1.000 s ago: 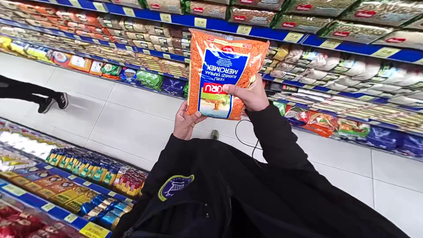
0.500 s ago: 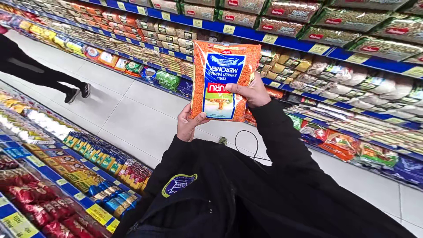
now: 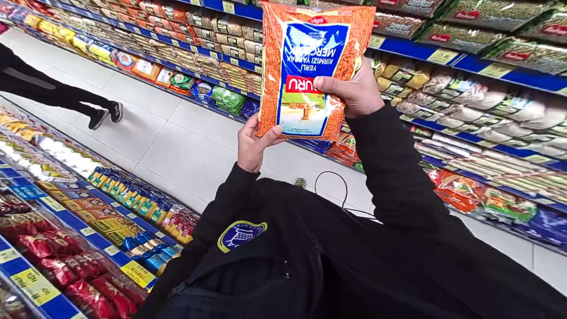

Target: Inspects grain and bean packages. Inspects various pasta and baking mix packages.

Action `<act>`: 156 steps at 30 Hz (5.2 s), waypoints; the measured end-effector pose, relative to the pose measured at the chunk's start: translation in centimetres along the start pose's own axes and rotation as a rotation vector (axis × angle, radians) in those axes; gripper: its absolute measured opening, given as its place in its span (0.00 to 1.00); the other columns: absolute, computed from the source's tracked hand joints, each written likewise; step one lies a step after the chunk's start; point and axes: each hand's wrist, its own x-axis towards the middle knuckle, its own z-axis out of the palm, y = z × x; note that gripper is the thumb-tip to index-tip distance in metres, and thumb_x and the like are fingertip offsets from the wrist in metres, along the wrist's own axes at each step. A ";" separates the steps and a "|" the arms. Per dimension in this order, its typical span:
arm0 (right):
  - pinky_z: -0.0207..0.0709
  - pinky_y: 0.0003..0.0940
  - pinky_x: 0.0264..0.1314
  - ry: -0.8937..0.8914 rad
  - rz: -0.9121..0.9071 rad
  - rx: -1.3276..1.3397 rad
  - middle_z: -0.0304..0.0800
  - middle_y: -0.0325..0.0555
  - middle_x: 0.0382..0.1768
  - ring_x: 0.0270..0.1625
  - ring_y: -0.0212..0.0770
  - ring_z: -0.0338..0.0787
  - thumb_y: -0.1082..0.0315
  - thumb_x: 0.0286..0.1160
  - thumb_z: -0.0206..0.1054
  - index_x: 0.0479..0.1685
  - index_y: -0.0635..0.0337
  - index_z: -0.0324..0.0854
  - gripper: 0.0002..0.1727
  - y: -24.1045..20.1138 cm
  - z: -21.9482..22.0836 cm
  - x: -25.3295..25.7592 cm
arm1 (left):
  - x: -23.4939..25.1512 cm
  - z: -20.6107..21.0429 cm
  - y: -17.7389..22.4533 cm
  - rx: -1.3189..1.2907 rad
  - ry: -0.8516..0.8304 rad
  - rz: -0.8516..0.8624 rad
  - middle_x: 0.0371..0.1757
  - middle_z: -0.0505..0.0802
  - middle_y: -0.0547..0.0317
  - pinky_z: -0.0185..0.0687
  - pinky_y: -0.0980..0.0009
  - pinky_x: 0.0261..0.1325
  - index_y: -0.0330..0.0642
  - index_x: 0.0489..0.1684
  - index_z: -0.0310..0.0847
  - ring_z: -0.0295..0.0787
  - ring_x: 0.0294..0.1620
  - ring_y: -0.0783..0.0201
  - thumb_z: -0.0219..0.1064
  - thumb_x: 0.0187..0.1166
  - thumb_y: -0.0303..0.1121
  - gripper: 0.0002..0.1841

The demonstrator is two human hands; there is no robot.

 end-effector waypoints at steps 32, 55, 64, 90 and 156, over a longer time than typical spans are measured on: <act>0.93 0.41 0.57 -0.049 -0.056 0.041 0.95 0.43 0.47 0.49 0.41 0.97 0.74 0.59 0.82 0.60 0.61 0.74 0.28 -0.1 1.2 1.1 | -0.1 -0.4 1.6 0.017 -0.027 0.041 0.61 0.90 0.44 0.95 0.52 0.55 0.36 0.73 0.74 0.95 0.54 0.49 0.75 0.72 0.21 0.28; 0.93 0.40 0.58 -0.026 -0.063 0.052 0.95 0.43 0.47 0.49 0.42 0.97 0.76 0.58 0.81 0.60 0.62 0.73 0.29 -0.1 0.7 -0.2 | -0.7 0.0 1.2 -0.002 -0.046 0.009 0.61 0.91 0.44 0.94 0.51 0.55 0.36 0.74 0.74 0.95 0.55 0.49 0.75 0.72 0.20 0.28; 0.93 0.42 0.58 0.017 -0.059 0.033 0.94 0.46 0.49 0.51 0.44 0.97 0.74 0.58 0.83 0.63 0.64 0.70 0.32 -0.1 0.1 -0.8 | -0.6 0.3 0.6 -0.002 -0.056 -0.005 0.60 0.91 0.45 0.95 0.52 0.54 0.36 0.73 0.74 0.95 0.53 0.50 0.75 0.71 0.20 0.28; 0.94 0.42 0.46 0.753 0.116 0.125 0.95 0.49 0.45 0.42 0.43 0.97 0.74 0.59 0.81 0.62 0.60 0.76 0.28 5.7 -7.5 -11.9 | 4.8 3.5 -9.2 0.057 -0.260 -0.504 0.63 0.88 0.37 0.95 0.51 0.55 0.26 0.78 0.63 0.94 0.55 0.45 0.73 0.73 0.20 0.33; 0.90 0.43 0.47 1.299 0.752 0.189 0.87 0.67 0.56 0.47 0.51 0.94 0.78 0.70 0.75 0.85 0.68 0.56 0.42 40.2 -47.3 -10.5 | 10.2 10.8 -24.1 0.246 -0.118 -0.898 0.64 0.89 0.32 0.90 0.46 0.63 0.31 0.76 0.73 0.91 0.63 0.38 0.74 0.77 0.37 0.30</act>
